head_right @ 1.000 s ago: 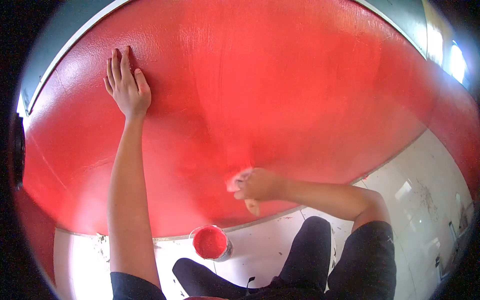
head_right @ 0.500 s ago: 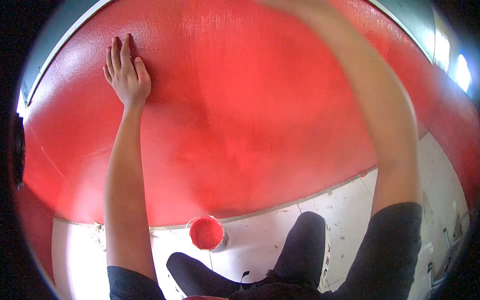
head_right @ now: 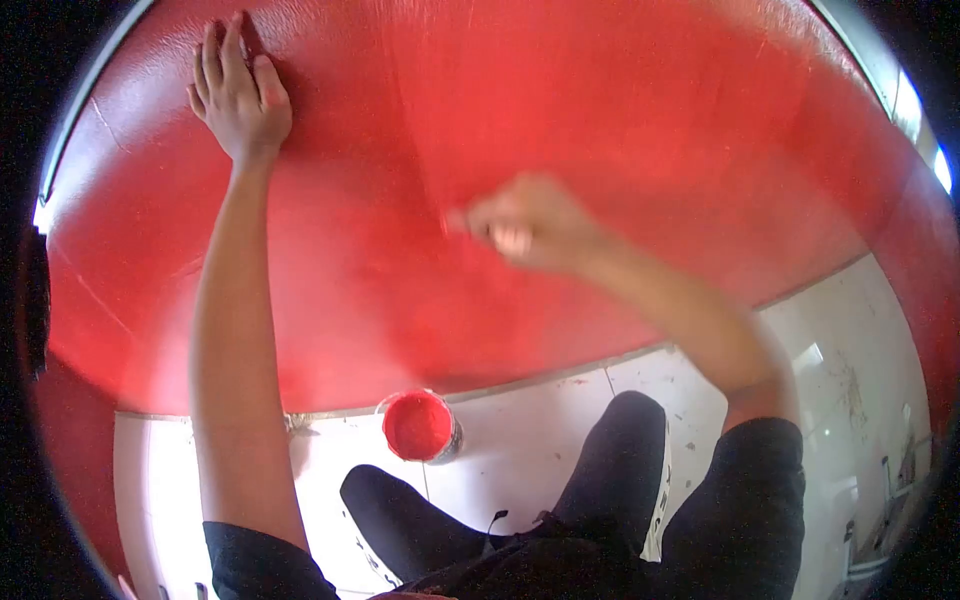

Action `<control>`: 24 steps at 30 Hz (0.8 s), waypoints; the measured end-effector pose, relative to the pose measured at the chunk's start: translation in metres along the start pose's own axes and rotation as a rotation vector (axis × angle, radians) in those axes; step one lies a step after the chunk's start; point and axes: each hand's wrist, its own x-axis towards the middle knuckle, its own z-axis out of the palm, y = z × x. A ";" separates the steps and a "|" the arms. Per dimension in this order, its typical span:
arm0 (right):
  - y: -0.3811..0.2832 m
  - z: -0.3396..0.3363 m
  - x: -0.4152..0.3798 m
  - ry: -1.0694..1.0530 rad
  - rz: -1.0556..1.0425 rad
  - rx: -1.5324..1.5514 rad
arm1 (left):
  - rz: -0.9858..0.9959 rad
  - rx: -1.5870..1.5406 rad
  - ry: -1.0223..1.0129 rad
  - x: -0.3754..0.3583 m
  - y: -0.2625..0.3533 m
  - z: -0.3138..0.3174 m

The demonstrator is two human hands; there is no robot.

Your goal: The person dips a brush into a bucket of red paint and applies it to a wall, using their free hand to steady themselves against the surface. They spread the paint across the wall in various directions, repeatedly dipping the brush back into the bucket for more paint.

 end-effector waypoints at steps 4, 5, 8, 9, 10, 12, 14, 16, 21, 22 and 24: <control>-0.049 -0.058 0.023 0.433 -0.142 -0.402 | 0.026 0.135 0.028 -0.003 0.001 0.000; -0.055 -0.062 0.022 0.523 -0.138 -0.542 | 0.034 0.148 0.075 -0.004 0.000 0.004; -0.024 -0.020 0.000 0.483 -0.195 -0.844 | 0.068 0.083 0.084 -0.003 -0.009 0.012; -0.006 0.011 -0.014 0.352 -0.265 -1.003 | 0.066 0.095 0.099 -0.003 -0.008 0.015; 0.012 0.053 -0.033 0.282 -0.249 -0.994 | 0.065 0.094 0.089 -0.003 -0.010 0.018; 0.032 0.142 -0.077 0.138 -0.232 -0.890 | 0.118 0.081 0.155 -0.005 -0.018 0.021; 0.057 0.215 -0.127 -0.141 -0.191 -0.795 | 0.106 0.111 0.140 -0.008 -0.021 0.020; 0.074 0.229 -0.146 -0.302 -0.050 -0.462 | 0.116 0.137 0.139 -0.008 -0.020 0.019; 0.057 0.123 -0.060 -0.032 0.137 0.246 | 0.092 0.187 0.112 -0.010 -0.022 0.021; 0.049 0.084 -0.035 0.078 0.113 0.395 | 0.091 0.217 0.133 -0.010 -0.022 0.025; 0.010 0.016 -0.001 0.210 -0.074 0.169 | 0.097 0.207 0.136 -0.010 -0.022 0.025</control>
